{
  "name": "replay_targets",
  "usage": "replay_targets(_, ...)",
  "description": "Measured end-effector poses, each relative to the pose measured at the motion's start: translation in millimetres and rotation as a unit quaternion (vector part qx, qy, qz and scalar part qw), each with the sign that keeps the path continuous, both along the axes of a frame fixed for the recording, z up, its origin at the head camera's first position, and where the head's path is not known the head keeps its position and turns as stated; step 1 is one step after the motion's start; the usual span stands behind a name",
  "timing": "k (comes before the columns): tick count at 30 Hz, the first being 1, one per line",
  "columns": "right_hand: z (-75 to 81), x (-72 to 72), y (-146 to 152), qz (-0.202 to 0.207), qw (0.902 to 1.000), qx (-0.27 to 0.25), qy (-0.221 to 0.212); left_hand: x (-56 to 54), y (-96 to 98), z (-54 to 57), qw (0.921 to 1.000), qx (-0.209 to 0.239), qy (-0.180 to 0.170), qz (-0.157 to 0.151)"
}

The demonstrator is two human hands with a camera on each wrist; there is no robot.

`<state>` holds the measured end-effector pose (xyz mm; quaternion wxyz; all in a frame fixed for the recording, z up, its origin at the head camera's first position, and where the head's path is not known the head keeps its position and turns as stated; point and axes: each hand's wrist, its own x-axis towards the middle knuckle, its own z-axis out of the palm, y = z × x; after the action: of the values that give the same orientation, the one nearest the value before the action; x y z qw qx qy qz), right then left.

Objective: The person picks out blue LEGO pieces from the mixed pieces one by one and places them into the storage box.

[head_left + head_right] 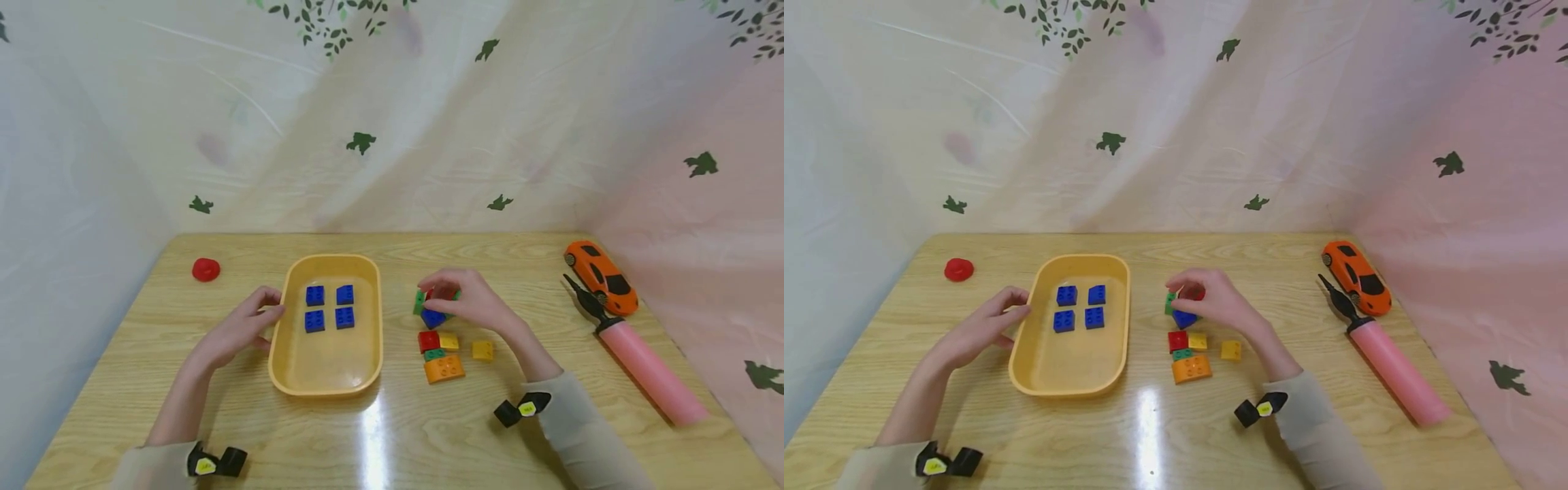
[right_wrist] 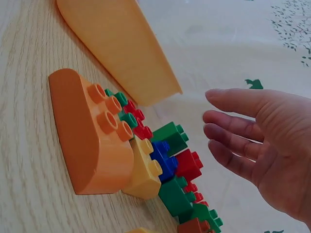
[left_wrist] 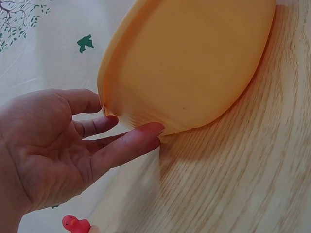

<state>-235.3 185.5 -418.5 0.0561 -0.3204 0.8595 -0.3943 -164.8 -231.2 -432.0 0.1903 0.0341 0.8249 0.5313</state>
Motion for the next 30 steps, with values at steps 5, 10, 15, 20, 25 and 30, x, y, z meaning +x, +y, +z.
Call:
replay_targets(5,-2.6,-2.9,2.0,0.010,0.9996,0.020,-0.019,0.8,-0.5,0.7,1.0000,-0.003,0.000,0.003)
replay_targets(10,-3.9,-3.8,3.0,0.020,0.9986,0.043,-0.026,0.9,-0.5,-0.2,1.0000,-0.008,-0.001,0.005)
replay_targets(15,-5.1,-3.9,4.6,0.032,0.9968,0.071,-0.019,0.4,-0.5,0.3,0.9999,-0.010,-0.002,0.003)
replay_targets(20,-7.0,-4.3,6.7,0.025,0.9942,0.103,-0.018,-0.1,-0.3,0.8,1.0000,-0.006,-0.001,0.002)
replay_targets(25,-8.3,-4.5,8.5,0.020,0.9906,0.135,-0.002,-0.1,-0.8,-0.6,1.0000,-0.007,0.001,0.002)
replay_targets(30,-6.4,-1.1,7.6,0.024,0.9866,0.161,0.013,-0.4,-1.4,-1.4,1.0000,-0.007,0.002,0.001)
